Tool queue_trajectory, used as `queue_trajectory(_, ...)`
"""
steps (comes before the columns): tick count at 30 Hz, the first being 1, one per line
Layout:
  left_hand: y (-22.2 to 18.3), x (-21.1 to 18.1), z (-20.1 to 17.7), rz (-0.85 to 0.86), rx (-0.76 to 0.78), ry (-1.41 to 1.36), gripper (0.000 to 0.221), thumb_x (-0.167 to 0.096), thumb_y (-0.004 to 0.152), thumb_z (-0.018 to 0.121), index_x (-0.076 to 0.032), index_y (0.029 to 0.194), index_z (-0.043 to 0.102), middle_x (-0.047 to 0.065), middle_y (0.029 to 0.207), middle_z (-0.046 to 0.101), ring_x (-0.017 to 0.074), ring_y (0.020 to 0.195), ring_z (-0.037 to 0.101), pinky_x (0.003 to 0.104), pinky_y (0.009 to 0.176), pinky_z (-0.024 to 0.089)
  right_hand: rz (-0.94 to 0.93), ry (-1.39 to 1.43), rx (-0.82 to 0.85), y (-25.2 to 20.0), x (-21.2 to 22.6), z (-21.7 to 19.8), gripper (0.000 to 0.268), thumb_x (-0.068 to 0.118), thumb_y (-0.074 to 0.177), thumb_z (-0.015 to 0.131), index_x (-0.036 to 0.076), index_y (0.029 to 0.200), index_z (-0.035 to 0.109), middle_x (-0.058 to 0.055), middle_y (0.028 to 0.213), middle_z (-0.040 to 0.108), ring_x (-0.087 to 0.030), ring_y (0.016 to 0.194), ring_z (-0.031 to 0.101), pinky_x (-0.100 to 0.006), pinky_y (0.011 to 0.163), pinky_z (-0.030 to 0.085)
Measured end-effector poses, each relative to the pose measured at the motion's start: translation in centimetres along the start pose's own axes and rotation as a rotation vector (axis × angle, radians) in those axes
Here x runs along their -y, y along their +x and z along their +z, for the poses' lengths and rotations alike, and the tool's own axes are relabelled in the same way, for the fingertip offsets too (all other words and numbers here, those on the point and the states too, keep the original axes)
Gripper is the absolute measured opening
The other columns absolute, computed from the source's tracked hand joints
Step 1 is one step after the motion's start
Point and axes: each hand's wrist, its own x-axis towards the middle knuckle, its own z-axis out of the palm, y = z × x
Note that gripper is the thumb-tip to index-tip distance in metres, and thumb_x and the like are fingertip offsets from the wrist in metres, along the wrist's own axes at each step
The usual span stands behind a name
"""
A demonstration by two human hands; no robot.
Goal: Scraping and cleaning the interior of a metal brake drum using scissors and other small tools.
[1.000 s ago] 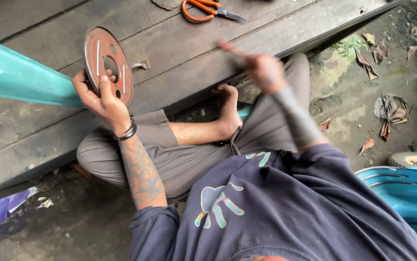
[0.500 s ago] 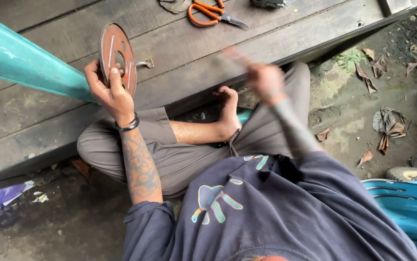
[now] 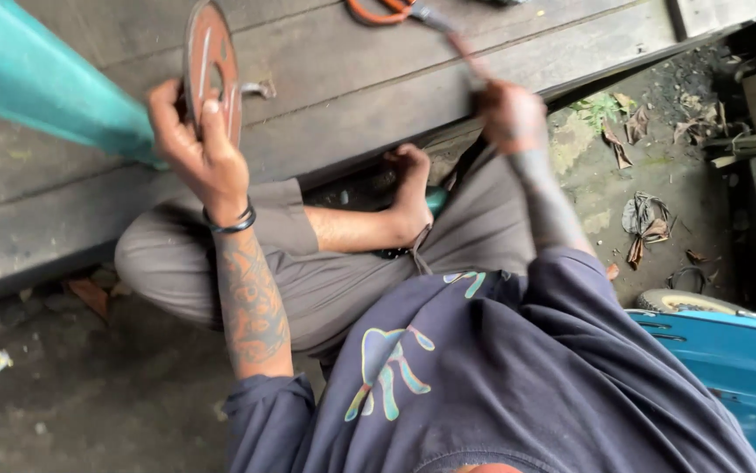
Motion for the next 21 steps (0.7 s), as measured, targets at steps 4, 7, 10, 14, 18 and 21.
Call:
queue_trajectory(4, 0.3, -1.6, -0.1, 0.088, 0.041, 0.058, 0.016, -0.015, 0.102, 0.051, 0.000, 0.108, 0.054, 0.012, 0.099, 0.055, 0.0262, 0.086, 0.054, 0.037, 0.075, 0.048, 0.184, 0.024, -0.327, -4.4, -9.0, -6.5, 0.026, 0.002, 0.092, 0.050, 0.017, 0.109, 0.065, 0.003, 0.102, 0.065, -0.010, 0.049, 0.043, -0.029, 0.035, 0.028)
queue_trajectory(7, 0.6, -2.9, 0.0, 0.190, 0.008, 0.106, 0.022, -0.021, 0.106, 0.049, 0.000, 0.105, 0.054, 0.012, 0.100, 0.053, 0.0283, 0.087, 0.052, 0.040, 0.075, 0.045, 0.505, -0.024, -0.325, -6.4, -19.6, -8.1, 0.046, -0.005, 0.101, 0.045, 0.017, 0.132, 0.070, 0.000, 0.129, 0.073, 0.000, 0.053, 0.051, -0.016, 0.034, 0.032)
queue_trajectory(10, 0.6, -3.8, -0.1, 0.268, -0.034, 0.059, 0.026, -0.025, 0.109, 0.048, 0.000, 0.105, 0.054, 0.013, 0.096, 0.054, 0.0284, 0.084, 0.054, 0.040, 0.075, 0.045, 0.581, -0.034, -0.463, -7.5, -24.3, -8.7, 0.032, 0.003, 0.100, 0.055, 0.015, 0.122, 0.075, -0.006, 0.109, 0.082, -0.004, 0.067, 0.076, -0.020, 0.047, 0.058)
queue_trajectory(14, 0.6, -3.7, 0.4, 0.263, -0.080, -0.048, 0.023, -0.024, 0.105, 0.054, -0.001, 0.108, 0.056, 0.014, 0.093, 0.061, 0.0270, 0.080, 0.058, 0.039, 0.072, 0.048, 0.086, 0.458, -0.494, -8.1, -3.8, -16.7, 0.050, -0.019, 0.098, 0.047, 0.007, 0.136, 0.068, -0.013, 0.123, 0.078, -0.005, 0.055, 0.037, -0.020, 0.040, 0.027)
queue_trajectory(18, -0.5, -1.3, 1.5, 0.157, -0.101, -0.256, 0.021, -0.016, 0.097, 0.061, 0.001, 0.109, 0.054, 0.018, 0.093, 0.061, 0.0347, 0.080, 0.070, 0.043, 0.074, 0.056, -0.215, 0.223, -0.340, -4.9, -0.5, -6.7, 0.034, 0.004, 0.086, 0.061, 0.014, 0.110, 0.083, -0.012, 0.086, 0.078, -0.025, 0.063, 0.067, -0.039, 0.053, 0.049)
queue_trajectory(21, -0.6, -1.1, 2.1, 0.177, -0.058, -0.178, 0.015, -0.015, 0.099, 0.058, -0.002, 0.102, 0.052, 0.010, 0.092, 0.047, 0.0260, 0.077, 0.051, 0.043, 0.074, 0.046, -0.376, 0.110, -0.271, -3.5, -1.9, -4.1, 0.042, 0.014, 0.108, 0.052, 0.018, 0.147, 0.066, -0.001, 0.065, 0.064, -0.015, 0.044, 0.054, -0.032, 0.036, 0.045)
